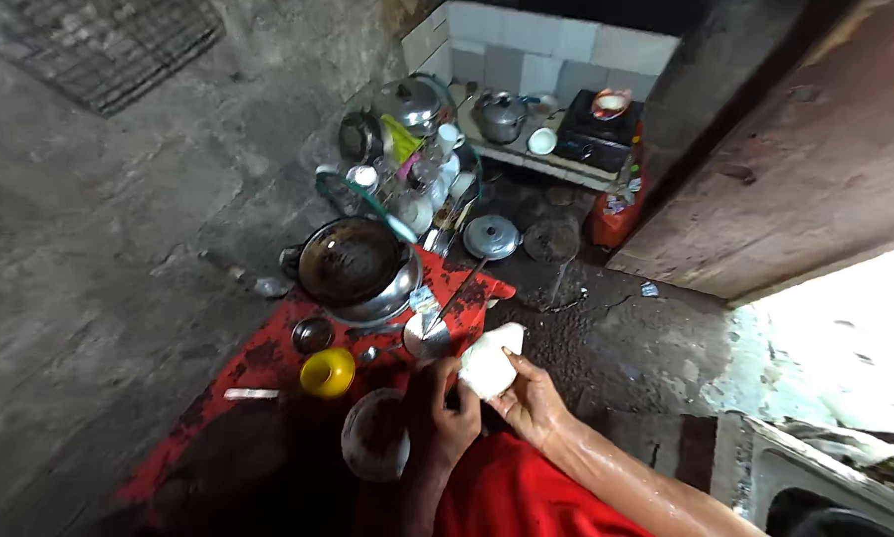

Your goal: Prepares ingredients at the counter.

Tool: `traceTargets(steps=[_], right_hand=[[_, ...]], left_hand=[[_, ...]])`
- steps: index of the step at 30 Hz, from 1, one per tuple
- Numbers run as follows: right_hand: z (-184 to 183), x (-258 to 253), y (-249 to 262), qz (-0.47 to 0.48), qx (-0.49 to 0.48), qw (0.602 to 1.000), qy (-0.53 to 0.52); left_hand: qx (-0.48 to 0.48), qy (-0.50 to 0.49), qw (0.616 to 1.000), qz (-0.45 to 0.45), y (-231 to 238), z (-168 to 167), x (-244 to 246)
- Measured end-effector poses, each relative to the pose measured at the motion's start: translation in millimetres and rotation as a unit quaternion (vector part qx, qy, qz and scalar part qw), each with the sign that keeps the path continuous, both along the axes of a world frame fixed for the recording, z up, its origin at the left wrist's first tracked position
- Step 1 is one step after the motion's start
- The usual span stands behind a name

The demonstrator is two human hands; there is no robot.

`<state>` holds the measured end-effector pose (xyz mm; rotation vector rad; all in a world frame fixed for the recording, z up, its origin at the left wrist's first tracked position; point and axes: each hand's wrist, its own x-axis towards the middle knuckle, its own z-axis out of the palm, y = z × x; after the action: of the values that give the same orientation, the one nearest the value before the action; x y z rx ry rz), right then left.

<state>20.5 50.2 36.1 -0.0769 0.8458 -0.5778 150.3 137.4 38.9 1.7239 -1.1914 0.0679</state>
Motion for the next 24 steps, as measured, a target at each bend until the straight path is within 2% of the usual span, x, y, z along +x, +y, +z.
traceTargets(steps=[5,8,11,15,19,21,24], right_hand=[[-1.3,15.2,7.8,0.135,-0.039,0.987,0.074],[-10.2,35.2,16.1,0.265,-0.065,0.958,0.089],[-25.7,68.0,37.3,0.389,-0.057,0.916,0.083],[-50.1,125.0,94.9,0.535,-0.023,0.842,0.072],[-84.5,183.5,165.9,0.633,0.004,0.77,0.083],[-109.2,209.7,199.0,0.655,0.005,0.749,0.1],[-149.4,240.6,242.4,0.65,0.014,0.747,0.138]], left_hand=[[0.047,0.056,0.997,0.023,25.3,3.4,0.4],[0.057,0.144,0.987,0.044,54.3,0.7,7.0],[0.031,0.242,0.964,0.103,98.7,-11.5,13.9],[-0.021,0.268,0.933,0.241,171.7,-26.9,18.7],[0.094,0.197,0.902,0.373,246.2,-39.3,38.5],[0.13,0.221,0.869,0.422,272.9,-50.4,56.5],[0.107,0.328,0.815,0.465,301.5,-78.4,86.0]])
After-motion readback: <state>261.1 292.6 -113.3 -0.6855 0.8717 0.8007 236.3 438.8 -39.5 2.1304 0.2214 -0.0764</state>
